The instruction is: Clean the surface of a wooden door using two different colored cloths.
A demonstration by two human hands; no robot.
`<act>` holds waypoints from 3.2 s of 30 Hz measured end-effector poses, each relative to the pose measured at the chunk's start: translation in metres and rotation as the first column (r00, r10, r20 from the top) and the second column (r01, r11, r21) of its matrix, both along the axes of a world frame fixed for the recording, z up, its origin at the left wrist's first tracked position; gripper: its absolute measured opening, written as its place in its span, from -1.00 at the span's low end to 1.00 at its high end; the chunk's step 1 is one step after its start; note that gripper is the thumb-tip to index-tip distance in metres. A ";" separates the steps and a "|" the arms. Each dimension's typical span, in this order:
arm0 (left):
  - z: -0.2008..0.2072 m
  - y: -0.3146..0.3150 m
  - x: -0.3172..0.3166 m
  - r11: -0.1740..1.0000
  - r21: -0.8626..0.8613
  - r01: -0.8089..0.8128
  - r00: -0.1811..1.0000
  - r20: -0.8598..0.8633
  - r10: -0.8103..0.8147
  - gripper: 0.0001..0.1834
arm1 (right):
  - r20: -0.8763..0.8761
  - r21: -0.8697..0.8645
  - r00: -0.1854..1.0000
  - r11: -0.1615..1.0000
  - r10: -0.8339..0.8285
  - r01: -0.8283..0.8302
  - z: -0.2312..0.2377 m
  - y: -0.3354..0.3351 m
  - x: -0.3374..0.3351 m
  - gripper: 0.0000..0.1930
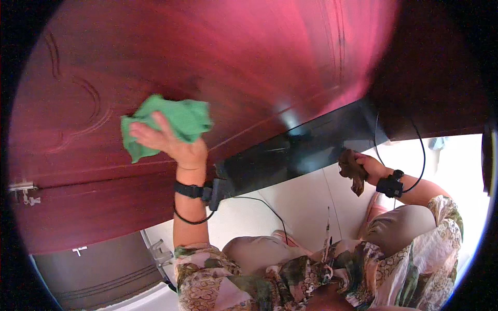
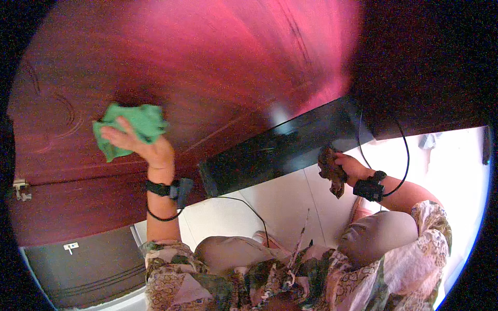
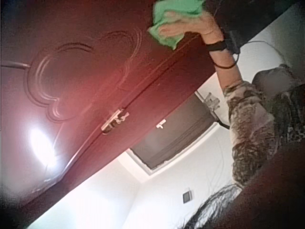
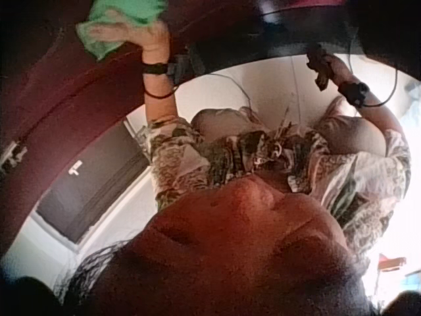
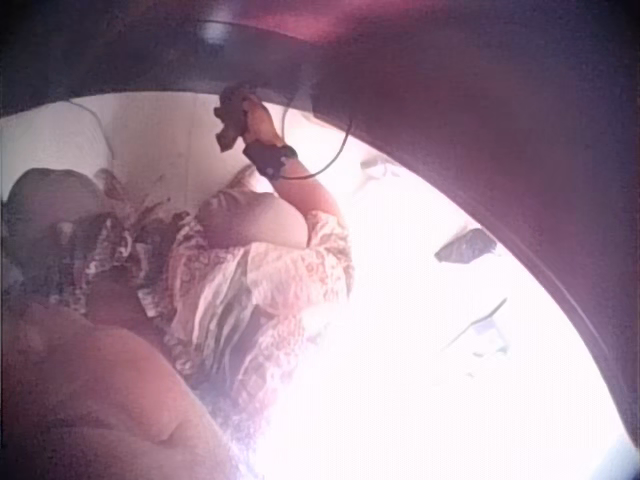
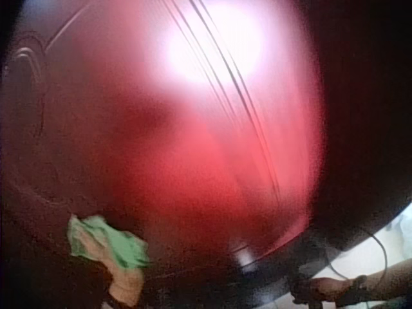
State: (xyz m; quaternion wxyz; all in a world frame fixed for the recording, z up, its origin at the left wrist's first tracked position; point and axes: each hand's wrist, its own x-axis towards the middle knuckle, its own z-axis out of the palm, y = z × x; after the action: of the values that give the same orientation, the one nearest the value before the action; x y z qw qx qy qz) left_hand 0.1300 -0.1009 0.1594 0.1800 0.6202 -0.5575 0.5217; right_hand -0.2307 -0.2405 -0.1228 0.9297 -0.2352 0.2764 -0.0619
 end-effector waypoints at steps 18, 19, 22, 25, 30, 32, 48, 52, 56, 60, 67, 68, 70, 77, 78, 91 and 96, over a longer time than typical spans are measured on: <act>-0.178 -0.018 0.004 0.705 0.709 -0.014 0.999 -0.023 0.043 -0.31 | -0.036 -0.021 0.999 1.000 -0.010 0.009 0.009 -0.012 -0.006 -0.64; -0.181 -0.022 0.000 0.641 0.767 0.022 0.996 -0.074 0.056 -0.31 | -0.045 -0.020 0.999 1.000 -0.022 0.021 0.009 -0.013 -0.009 -0.64; -0.199 -0.042 -0.014 0.656 0.748 0.103 0.995 -0.073 -0.073 -0.30 | -0.064 -0.073 0.997 0.997 0.031 -0.036 0.003 -0.015 -0.013 -0.64; -0.212 -0.060 -0.030 0.602 0.791 0.112 0.994 -0.077 -0.083 -0.31 | -0.039 0.010 0.999 1.000 0.007 -0.007 -0.004 -0.012 -0.009 -0.55; -0.255 -0.120 -0.091 0.452 0.748 0.486 0.863 -0.493 -0.112 -0.36 | -0.125 -0.008 0.991 0.999 -0.051 0.050 -0.001 -0.010 -0.036 -0.56; -0.255 -0.127 -0.074 0.411 0.817 0.404 0.898 -0.439 -0.011 -0.37 | -0.053 0.014 0.999 1.000 -0.011 0.011 -0.010 -0.006 0.004 -0.56; -0.307 -0.060 -0.026 0.524 0.650 0.551 0.638 -0.732 0.238 -0.74 | -0.100 -0.047 0.993 0.996 0.068 -0.073 0.028 -0.008 -0.003 -0.57; -0.297 0.002 0.026 0.478 0.825 0.302 0.861 -0.451 0.236 -0.20 | -0.128 -0.112 0.983 0.983 0.131 -0.145 0.046 -0.001 0.012 -0.59; -0.223 -0.002 -0.017 0.257 0.963 0.081 0.937 -0.162 0.311 -0.19 | -0.092 -0.094 0.989 0.988 0.117 -0.125 0.035 -0.011 -0.013 -0.58; -0.224 0.061 0.016 0.279 0.960 -0.008 0.842 -0.144 0.519 -0.27 | -0.064 -0.097 0.991 0.988 0.115 -0.120 0.032 -0.009 -0.009 -0.58; -0.283 0.117 0.009 0.947 0.216 -0.239 -0.252 -0.955 0.154 -0.62 | -0.066 -0.077 0.984 0.982 0.168 -0.173 0.023 -0.013 -0.025 -0.60; -0.295 0.157 0.046 0.733 0.670 -0.115 0.438 -0.629 0.643 -0.69 | -0.046 -0.072 0.984 0.982 0.172 -0.175 0.030 -0.004 -0.005 -0.59; -0.317 0.122 0.025 0.785 0.578 -0.223 -0.114 -0.815 0.568 -0.67 | -0.094 -0.068 0.986 0.987 0.141 -0.148 0.023 -0.003 -0.011 -0.58; -0.280 -0.033 -0.044 0.316 -0.665 -0.676 -0.581 0.218 -0.784 -0.52 | -0.183 -0.119 0.973 0.980 0.138 -0.161 0.034 -0.008 -0.029 -0.57; -0.272 -0.035 -0.034 0.333 -0.584 -0.741 -0.519 0.182 -0.835 -0.51 | -0.167 -0.135 0.972 0.973 0.165 -0.188 0.032 -0.002 -0.023 -0.58; -0.163 -0.066 -0.125 0.318 -0.626 -0.712 -0.511 0.152 -0.846 -0.25 | -0.162 -0.117 0.975 0.978 0.152 -0.172 0.029 0.003 -0.032 -0.63; -0.163 -0.021 -0.072 0.317 -0.651 -0.690 -0.457 0.053 -0.888 -0.33 | -0.150 -0.108 0.971 0.973 0.186 -0.203 0.029 0.007 -0.033 -0.60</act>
State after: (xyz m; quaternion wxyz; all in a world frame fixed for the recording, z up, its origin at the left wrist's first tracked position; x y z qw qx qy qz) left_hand 0.0577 -0.1223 -0.0035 0.9413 0.2523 0.1207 -0.1892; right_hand -0.2634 -0.2338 -0.0936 0.8936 -0.3218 0.3115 0.0293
